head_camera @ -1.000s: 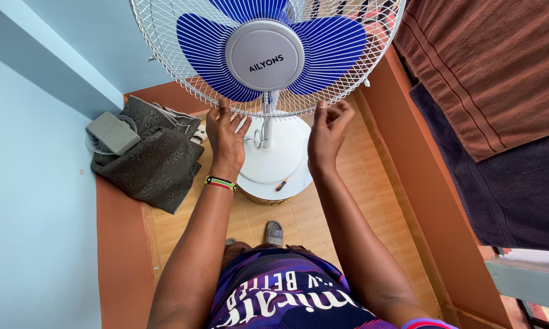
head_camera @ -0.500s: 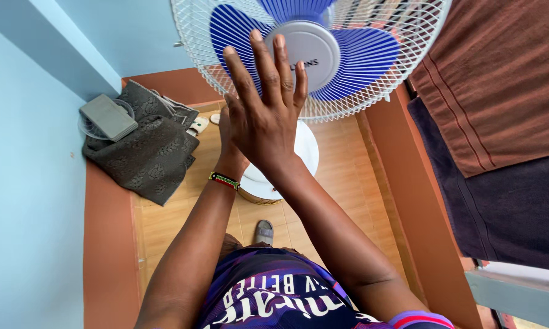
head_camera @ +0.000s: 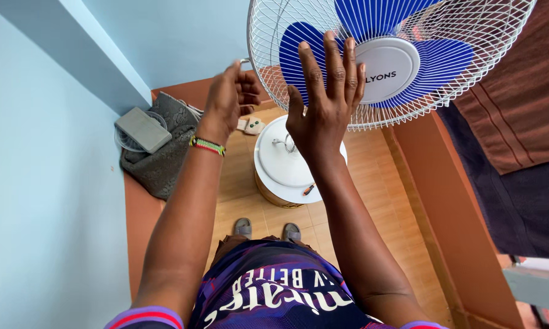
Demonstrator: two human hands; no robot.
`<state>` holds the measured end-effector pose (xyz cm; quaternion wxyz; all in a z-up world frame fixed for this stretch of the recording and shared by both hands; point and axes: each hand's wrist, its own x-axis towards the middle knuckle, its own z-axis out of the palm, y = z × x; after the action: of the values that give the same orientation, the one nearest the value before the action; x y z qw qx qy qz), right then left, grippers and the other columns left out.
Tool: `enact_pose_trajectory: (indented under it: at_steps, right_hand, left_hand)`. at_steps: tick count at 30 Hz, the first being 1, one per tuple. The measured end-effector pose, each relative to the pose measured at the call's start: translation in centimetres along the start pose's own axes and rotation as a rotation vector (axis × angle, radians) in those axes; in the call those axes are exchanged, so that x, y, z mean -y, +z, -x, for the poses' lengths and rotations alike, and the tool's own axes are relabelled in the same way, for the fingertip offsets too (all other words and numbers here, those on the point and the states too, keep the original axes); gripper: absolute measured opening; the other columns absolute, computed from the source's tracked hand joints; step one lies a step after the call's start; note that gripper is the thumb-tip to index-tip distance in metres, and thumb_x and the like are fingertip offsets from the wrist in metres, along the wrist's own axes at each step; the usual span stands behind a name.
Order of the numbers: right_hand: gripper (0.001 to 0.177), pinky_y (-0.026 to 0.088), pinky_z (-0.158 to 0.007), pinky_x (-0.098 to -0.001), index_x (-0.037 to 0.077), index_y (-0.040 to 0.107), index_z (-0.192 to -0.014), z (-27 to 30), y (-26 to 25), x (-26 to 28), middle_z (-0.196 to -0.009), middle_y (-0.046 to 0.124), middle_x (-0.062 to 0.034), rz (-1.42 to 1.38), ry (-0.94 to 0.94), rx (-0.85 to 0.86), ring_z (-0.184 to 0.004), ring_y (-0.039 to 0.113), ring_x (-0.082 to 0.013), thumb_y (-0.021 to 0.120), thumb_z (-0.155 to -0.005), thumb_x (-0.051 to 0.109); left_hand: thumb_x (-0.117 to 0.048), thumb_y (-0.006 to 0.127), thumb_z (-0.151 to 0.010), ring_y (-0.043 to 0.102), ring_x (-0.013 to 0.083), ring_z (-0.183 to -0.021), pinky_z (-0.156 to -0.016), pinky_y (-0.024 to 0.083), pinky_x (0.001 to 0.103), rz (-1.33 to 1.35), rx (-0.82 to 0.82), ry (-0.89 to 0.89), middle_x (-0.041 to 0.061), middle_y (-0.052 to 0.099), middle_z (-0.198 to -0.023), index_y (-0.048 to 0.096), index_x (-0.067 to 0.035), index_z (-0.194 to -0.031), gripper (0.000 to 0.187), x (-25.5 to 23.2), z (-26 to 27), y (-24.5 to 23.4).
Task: The person reassembles a standing electric fan by hand. They attach the front grille, mount the blue fan blade onto the motor shaft, secure it with a nut, and then attach the rear grille. The person also briefly handles a small bottle and cap before completing the fan assembly.
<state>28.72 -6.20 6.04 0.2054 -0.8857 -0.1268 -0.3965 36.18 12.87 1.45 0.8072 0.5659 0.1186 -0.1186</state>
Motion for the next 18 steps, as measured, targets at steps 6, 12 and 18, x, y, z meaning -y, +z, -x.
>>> enact_pose_trajectory:
  at_steps: [6, 12, 18]
  right_hand:
    - [0.064, 0.008, -0.137, -0.0540, 0.031, 0.048, -0.159, -0.3, 1.0, 1.5, -0.172, 0.028, -0.0039, 0.060, 0.072, -0.035, -0.164, 0.016, -0.0303, 0.081, -0.104, 0.029]
    - [0.078, 0.011, -0.137, -0.0545, 0.035, 0.047, -0.160, 0.3, 1.7, 0.8, -0.174, 0.024, -0.0036, 0.102, 0.094, -0.061, -0.164, 0.014, -0.0315, 0.091, -0.095, 0.027]
    - [0.081, 0.015, -0.134, -0.0496, 0.036, 0.047, -0.160, 0.3, 2.0, 0.3, -0.174, 0.024, -0.0023, 0.146, 0.059, -0.085, -0.165, 0.017, -0.0290, 0.093, -0.095, 0.026]
  left_hand:
    - [-0.047, 0.057, -0.100, 0.055, 0.0128, -0.046, -0.040, 0.035, 0.026, -0.034, 0.178, -0.078, -0.002, 0.050, -0.052, 0.049, -0.019, -0.065, 0.046, -3.7, -2.6, -0.2]
    - [-0.022, 0.061, -0.097, 0.045, 0.0095, -0.039, -0.035, 0.027, 0.023, 0.154, 0.227, -0.080, -0.002, 0.041, -0.047, 0.043, -0.016, -0.058, 0.043, -2.6, -2.8, 0.4]
    - [-0.018, 0.058, -0.098, 0.042, 0.0104, -0.039, -0.036, 0.030, 0.026, -0.046, 0.187, 0.068, -0.002, 0.040, -0.048, 0.043, -0.013, -0.061, 0.040, -3.4, -1.9, 0.7]
